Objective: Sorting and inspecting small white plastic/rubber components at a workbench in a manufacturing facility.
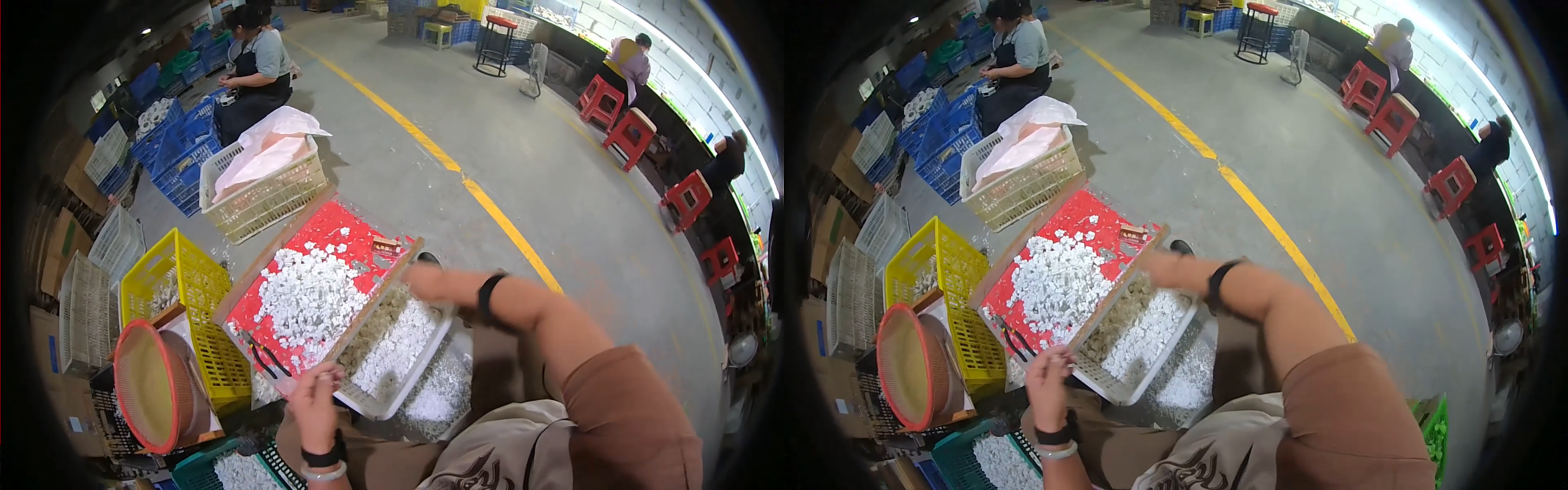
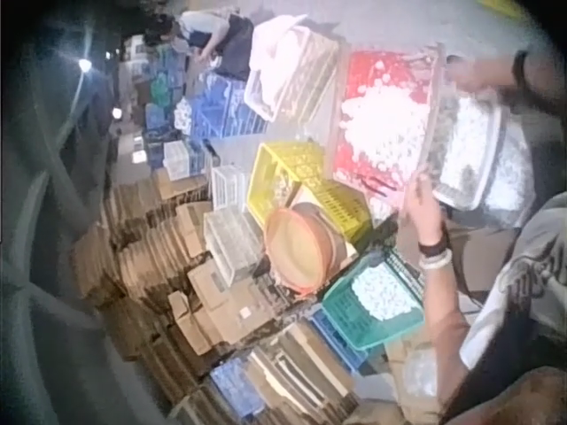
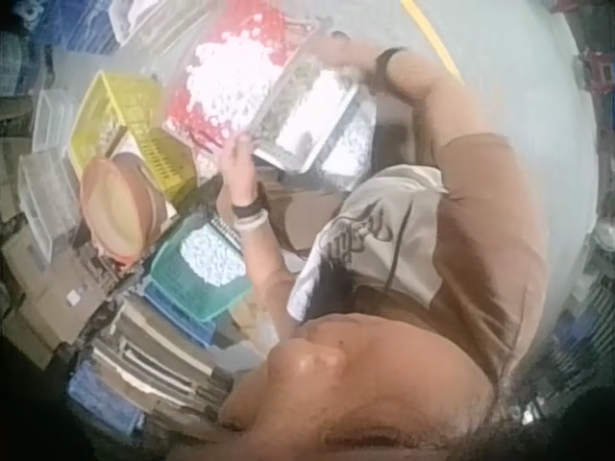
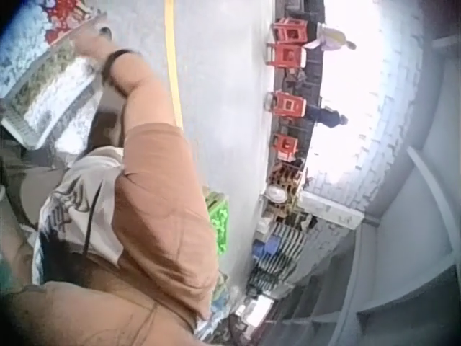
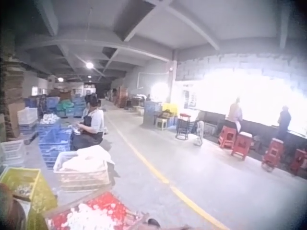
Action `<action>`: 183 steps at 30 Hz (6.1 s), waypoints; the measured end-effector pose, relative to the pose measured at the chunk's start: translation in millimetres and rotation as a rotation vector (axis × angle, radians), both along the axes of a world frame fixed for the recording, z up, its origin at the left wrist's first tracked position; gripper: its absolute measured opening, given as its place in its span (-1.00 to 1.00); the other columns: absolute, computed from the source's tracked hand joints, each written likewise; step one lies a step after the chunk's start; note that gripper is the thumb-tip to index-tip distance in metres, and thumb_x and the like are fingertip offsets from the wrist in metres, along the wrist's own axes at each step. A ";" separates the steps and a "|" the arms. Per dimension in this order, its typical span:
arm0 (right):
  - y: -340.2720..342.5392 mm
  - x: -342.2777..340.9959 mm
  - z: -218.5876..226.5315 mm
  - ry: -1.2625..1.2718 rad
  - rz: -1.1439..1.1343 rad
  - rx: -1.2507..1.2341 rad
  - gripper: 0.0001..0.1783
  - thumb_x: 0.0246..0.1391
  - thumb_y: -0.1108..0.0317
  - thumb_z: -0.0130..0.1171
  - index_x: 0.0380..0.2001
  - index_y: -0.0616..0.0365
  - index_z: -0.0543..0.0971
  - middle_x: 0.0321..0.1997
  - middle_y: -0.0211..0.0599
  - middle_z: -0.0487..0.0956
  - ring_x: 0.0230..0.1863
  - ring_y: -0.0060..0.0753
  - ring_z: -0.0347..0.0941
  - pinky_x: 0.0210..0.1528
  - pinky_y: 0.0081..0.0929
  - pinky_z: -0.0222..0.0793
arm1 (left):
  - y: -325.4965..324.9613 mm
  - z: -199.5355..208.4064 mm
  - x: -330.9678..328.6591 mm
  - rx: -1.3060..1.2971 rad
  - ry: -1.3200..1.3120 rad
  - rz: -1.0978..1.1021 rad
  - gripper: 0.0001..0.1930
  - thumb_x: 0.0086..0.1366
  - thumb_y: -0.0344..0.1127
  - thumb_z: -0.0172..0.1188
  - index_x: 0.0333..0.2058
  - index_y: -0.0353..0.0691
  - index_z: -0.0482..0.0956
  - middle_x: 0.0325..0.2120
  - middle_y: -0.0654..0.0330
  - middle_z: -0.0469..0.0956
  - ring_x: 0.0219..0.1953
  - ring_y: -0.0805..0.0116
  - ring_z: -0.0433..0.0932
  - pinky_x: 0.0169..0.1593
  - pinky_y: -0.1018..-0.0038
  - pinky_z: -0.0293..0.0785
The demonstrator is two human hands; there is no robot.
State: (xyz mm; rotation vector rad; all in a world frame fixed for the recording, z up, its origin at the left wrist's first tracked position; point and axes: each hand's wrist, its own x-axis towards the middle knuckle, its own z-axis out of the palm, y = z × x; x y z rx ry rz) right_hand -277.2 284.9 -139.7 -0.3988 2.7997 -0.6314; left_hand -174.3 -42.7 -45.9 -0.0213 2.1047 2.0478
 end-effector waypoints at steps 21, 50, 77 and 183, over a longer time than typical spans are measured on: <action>-140.8 -15.9 -106.8 0.328 0.234 -0.116 -0.81 -0.23 0.33 0.13 -0.49 0.15 0.42 -0.39 -0.16 0.36 -0.27 -0.08 0.35 -0.26 -0.23 0.30 | 23.0 -93.9 -57.2 0.140 -0.229 -0.112 -0.82 0.32 -0.42 -0.02 -0.22 -0.33 0.53 -0.40 0.26 0.54 -0.35 0.55 0.49 -0.26 0.62 0.41; -465.6 -78.5 -16.8 -0.333 0.255 -0.716 -0.77 -0.01 0.44 0.04 -0.27 0.12 0.61 -0.31 -0.14 0.60 -0.27 -0.23 0.51 -0.17 -0.38 0.40 | -59.3 -183.8 -48.9 -0.717 0.309 -0.416 -0.50 0.23 -0.10 0.02 0.12 -0.17 0.31 0.15 0.00 0.28 0.20 0.09 0.25 0.24 0.25 0.16; -281.9 -30.6 75.7 -0.571 -0.122 -0.820 -0.78 -0.05 0.56 0.07 -0.29 0.32 0.60 -0.53 -0.35 0.55 -0.51 -0.61 0.43 -0.42 -0.63 0.37 | -117.3 -62.2 -103.4 1.056 -0.305 0.595 -0.66 0.33 -0.03 -0.07 -0.20 -0.20 0.38 -0.42 0.25 0.44 -0.62 0.54 0.27 -0.60 0.61 0.16; -92.0 101.2 -67.8 -0.455 -0.709 -0.871 -0.80 0.04 0.44 -0.10 -0.42 0.24 0.54 -0.56 -0.30 0.51 -0.69 -0.47 0.34 -0.62 -0.52 0.23 | -38.0 -77.0 -81.2 0.696 -0.339 0.216 -0.84 0.26 -0.39 -0.08 -0.25 -0.31 0.41 -0.41 0.10 0.51 -0.52 0.39 0.50 -0.39 0.49 0.54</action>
